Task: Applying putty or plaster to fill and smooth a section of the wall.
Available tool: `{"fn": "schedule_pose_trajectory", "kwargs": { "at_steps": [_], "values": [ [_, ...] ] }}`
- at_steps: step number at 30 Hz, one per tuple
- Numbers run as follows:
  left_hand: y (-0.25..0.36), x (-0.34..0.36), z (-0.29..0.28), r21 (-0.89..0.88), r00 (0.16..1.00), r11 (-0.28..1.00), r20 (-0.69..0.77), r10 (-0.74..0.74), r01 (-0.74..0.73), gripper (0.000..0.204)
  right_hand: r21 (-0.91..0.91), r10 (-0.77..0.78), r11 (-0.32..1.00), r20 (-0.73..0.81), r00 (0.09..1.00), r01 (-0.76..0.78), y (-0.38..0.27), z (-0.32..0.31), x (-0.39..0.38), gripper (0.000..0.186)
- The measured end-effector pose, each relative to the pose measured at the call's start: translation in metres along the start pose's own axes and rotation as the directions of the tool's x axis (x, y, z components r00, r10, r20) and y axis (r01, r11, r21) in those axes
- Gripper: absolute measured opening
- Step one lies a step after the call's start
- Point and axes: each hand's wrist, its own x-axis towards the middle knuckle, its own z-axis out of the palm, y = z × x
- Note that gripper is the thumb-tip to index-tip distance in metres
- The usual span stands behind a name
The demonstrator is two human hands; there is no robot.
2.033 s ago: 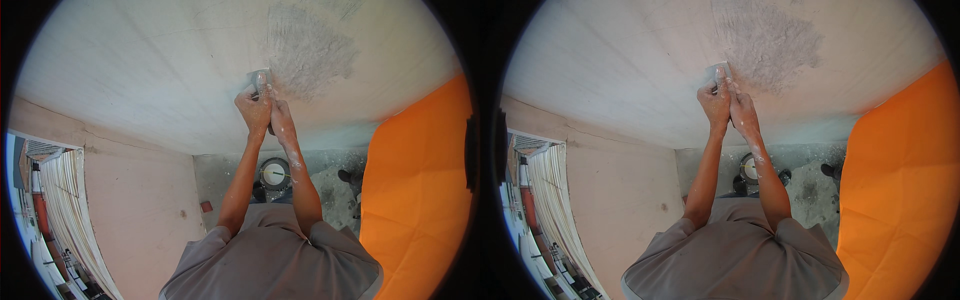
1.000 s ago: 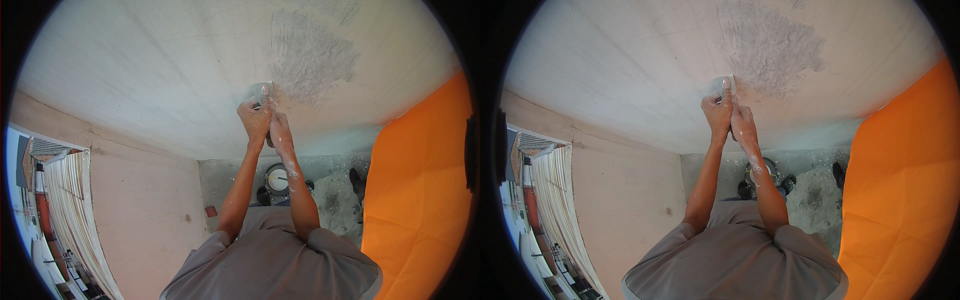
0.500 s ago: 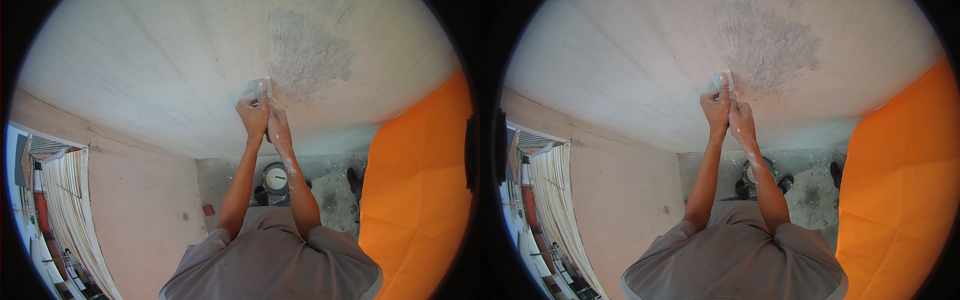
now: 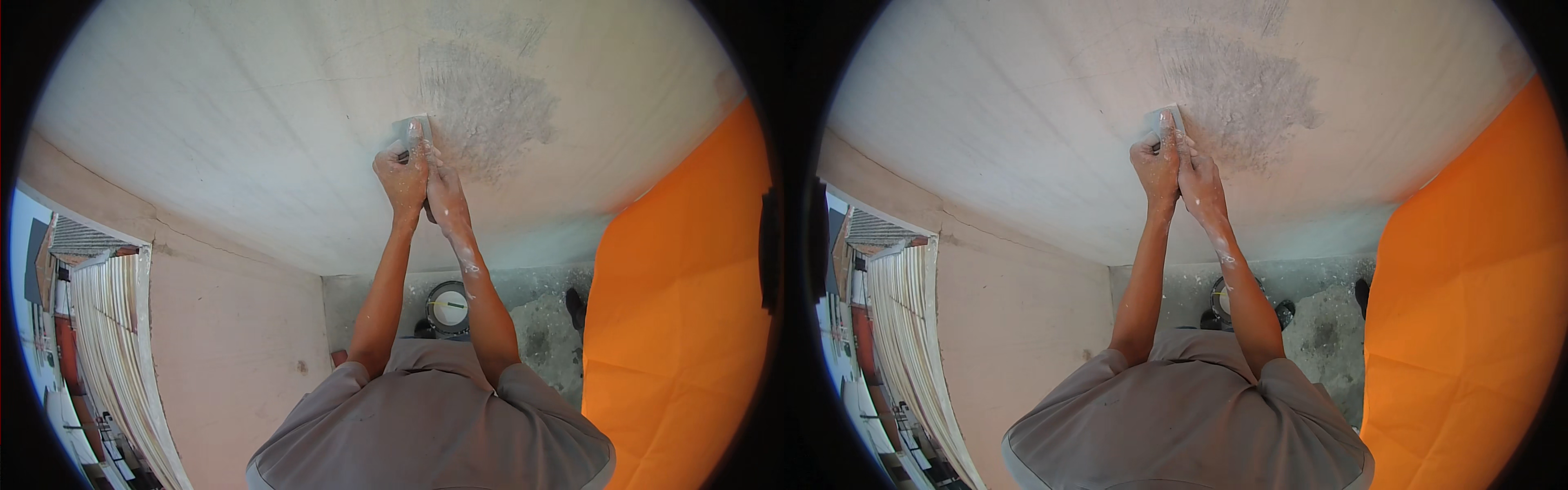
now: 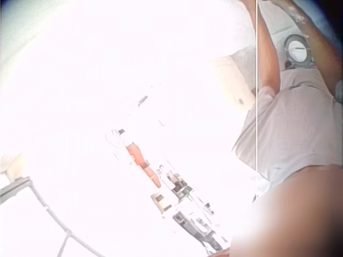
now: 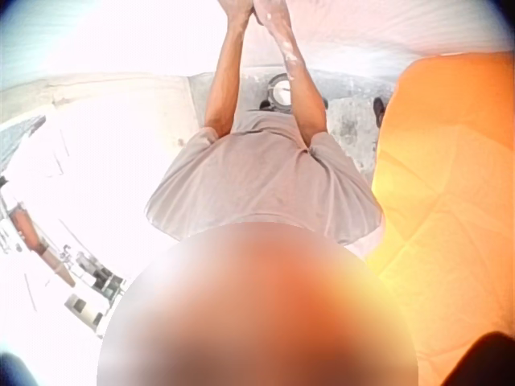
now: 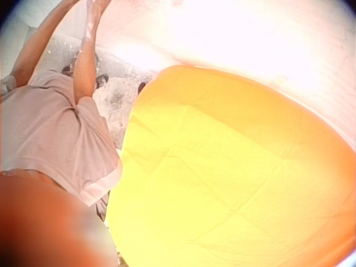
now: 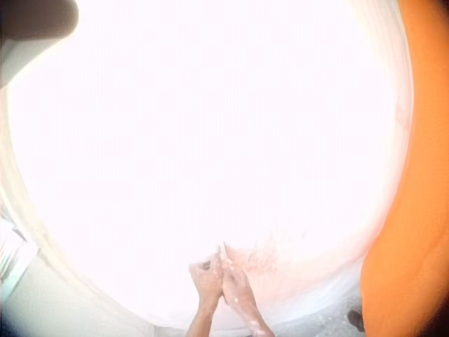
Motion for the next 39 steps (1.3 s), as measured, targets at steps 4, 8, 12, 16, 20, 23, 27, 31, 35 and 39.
{"fn": "schedule_pose_trajectory", "kwargs": {
  "at_steps": [4,8,12,16,20,23,27,31,35,39],
  "values": [
    [-0.016,-0.008,-0.009,0.127,0.999,0.992,-0.033,-0.011,0.015,0.049,0.046,0.115,0.992,0.002,0.993,-0.115,0.007,0.006,-0.008,0.069],
    [-0.016,0.001,-0.009,0.124,1.000,0.992,-0.011,0.018,-0.016,0.050,0.048,0.218,0.974,0.070,0.973,-0.222,0.004,0.001,-0.001,0.061],
    [-0.015,-0.001,-0.011,0.146,1.000,0.989,0.008,0.026,-0.027,0.052,0.086,0.201,0.975,0.053,0.978,-0.205,0.007,0.005,-0.010,0.065],
    [-0.003,0.001,-0.003,0.082,1.000,0.996,0.006,-0.022,0.021,0.054,0.094,0.252,0.963,0.025,0.967,-0.253,-0.010,0.001,-0.011,0.062],
    [0.001,0.005,0.000,0.079,0.998,0.995,0.037,0.053,-0.056,0.047,0.069,0.105,0.992,0.025,0.994,-0.106,-0.008,-0.003,-0.003,0.061],
    [-0.023,0.001,-0.011,0.070,1.000,0.997,0.009,-0.014,0.014,0.046,0.047,0.208,0.976,0.072,0.975,-0.212,-0.006,-0.002,-0.011,0.061],
    [0.019,0.005,0.003,0.106,0.999,0.994,0.047,0.020,-0.025,0.047,0.187,0.154,0.968,0.089,0.984,-0.168,-0.032,-0.009,-0.005,0.058],
    [0.014,0.007,0.002,0.046,0.998,0.999,0.066,0.017,-0.020,0.049,0.293,0.134,0.944,0.078,0.988,-0.151,-0.028,-0.004,-0.006,0.059],
    [-0.023,-0.013,-0.007,0.167,0.997,0.985,0.058,-0.054,0.044,0.050,0.304,0.312,0.890,0.138,0.940,-0.340,0.025,-0.007,-0.015,0.048],
    [-0.008,-0.002,-0.001,0.210,0.999,0.977,0.041,0.016,-0.025,0.049,0.306,0.286,0.901,0.112,0.952,-0.307,-0.006,-0.005,-0.009,0.055]
  ]
}}
